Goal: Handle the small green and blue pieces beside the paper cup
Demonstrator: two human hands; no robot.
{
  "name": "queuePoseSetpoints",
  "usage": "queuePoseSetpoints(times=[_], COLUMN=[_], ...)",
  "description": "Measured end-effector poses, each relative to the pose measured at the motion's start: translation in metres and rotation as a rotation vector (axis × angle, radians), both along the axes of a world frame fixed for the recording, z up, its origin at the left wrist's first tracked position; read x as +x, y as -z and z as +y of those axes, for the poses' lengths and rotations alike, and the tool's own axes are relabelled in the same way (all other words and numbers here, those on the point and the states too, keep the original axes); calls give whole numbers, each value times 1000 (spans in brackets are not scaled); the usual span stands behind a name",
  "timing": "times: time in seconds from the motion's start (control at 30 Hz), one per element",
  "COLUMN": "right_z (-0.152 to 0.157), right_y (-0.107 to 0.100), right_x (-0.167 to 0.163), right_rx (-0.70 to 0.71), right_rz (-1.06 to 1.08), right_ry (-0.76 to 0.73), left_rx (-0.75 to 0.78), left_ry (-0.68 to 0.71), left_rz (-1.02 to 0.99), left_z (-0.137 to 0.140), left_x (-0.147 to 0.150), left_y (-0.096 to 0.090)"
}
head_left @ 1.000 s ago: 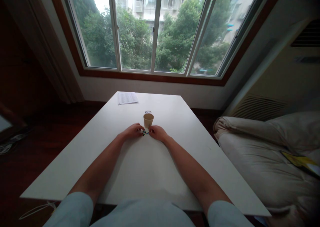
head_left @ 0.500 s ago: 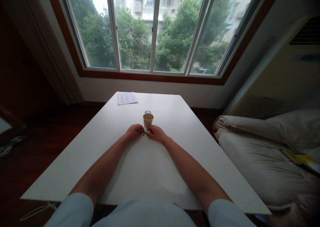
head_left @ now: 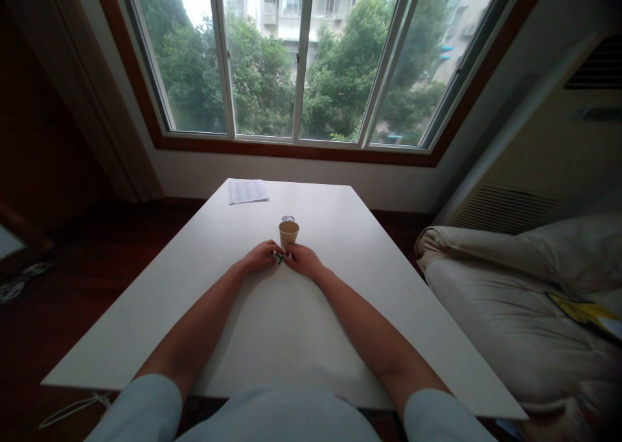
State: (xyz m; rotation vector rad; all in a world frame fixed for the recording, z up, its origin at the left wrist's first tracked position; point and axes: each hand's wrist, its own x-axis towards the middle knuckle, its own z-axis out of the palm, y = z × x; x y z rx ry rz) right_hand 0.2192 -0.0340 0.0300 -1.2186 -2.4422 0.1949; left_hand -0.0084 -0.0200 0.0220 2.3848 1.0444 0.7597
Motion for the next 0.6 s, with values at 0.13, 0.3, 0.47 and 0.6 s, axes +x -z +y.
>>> queuePoseSetpoints(times=[0.13,0.3,0.47,0.6], right_z=[-3,-2,6,10], right_y=[-3,-5,2,7], right_x=[-1,-1,0,2], right_rx=[-9,-29,-32,-40], right_rz=[-10,-3,32,64], right_ry=[38,73,116,134], left_rx=[-9,26,7,2], left_ry=[-17,-103,-125,-129], left_rz=[11,19,19,40], left_z=[-4,-5,-3,-2], left_x=[0,5,6,5], left_y=[-4,-1,2,0])
